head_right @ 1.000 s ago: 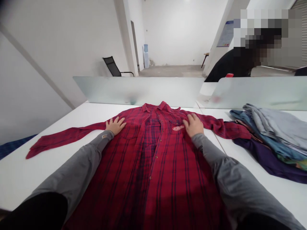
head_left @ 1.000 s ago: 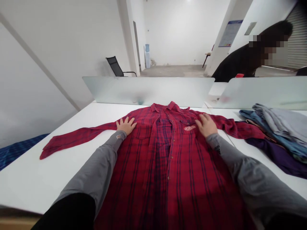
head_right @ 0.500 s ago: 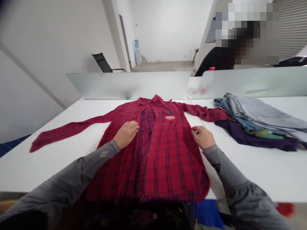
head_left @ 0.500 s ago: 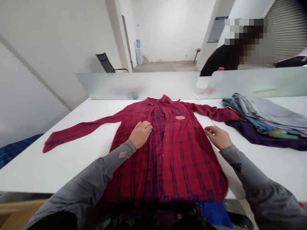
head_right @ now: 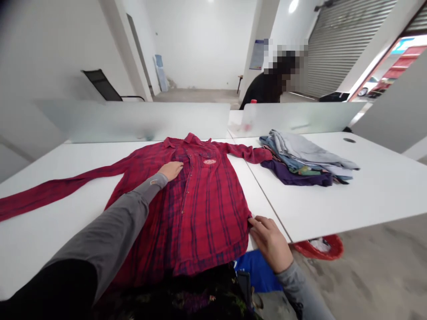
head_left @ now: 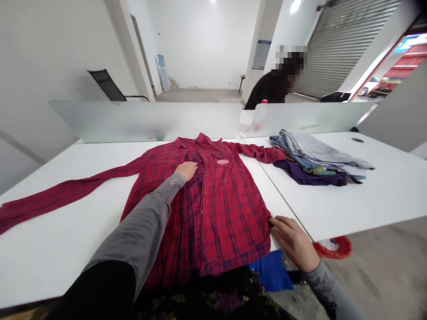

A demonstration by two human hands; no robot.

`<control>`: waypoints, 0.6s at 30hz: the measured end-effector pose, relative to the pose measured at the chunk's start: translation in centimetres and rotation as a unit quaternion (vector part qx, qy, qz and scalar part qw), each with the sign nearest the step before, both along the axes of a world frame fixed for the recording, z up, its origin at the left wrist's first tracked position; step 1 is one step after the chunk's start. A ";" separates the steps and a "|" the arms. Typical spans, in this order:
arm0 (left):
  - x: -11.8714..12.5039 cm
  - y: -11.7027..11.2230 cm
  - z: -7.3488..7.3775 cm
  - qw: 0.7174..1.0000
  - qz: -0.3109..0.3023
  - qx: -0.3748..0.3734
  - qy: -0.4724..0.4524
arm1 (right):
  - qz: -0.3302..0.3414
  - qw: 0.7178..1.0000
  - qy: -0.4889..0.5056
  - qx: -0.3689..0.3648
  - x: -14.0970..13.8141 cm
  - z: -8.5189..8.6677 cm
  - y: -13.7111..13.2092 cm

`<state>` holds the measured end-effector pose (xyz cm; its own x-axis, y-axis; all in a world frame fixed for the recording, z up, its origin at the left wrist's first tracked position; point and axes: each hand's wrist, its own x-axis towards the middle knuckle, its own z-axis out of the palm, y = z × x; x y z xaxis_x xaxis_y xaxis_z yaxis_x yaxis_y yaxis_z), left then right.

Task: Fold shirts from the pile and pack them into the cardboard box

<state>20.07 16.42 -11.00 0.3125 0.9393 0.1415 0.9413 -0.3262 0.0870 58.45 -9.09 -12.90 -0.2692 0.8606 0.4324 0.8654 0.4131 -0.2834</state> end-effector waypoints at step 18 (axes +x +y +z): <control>0.0 3.4 1.2 0.998 0.050 0.034 -0.006 | 0.095 0.990 -0.100 -0.004 0.4 0.7 -2.8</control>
<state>20.05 19.79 -9.79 0.2149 0.9538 0.2099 0.9685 -0.2358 0.0799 58.83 -11.85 -12.21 -0.5058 0.7898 0.3471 0.8115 0.5721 -0.1191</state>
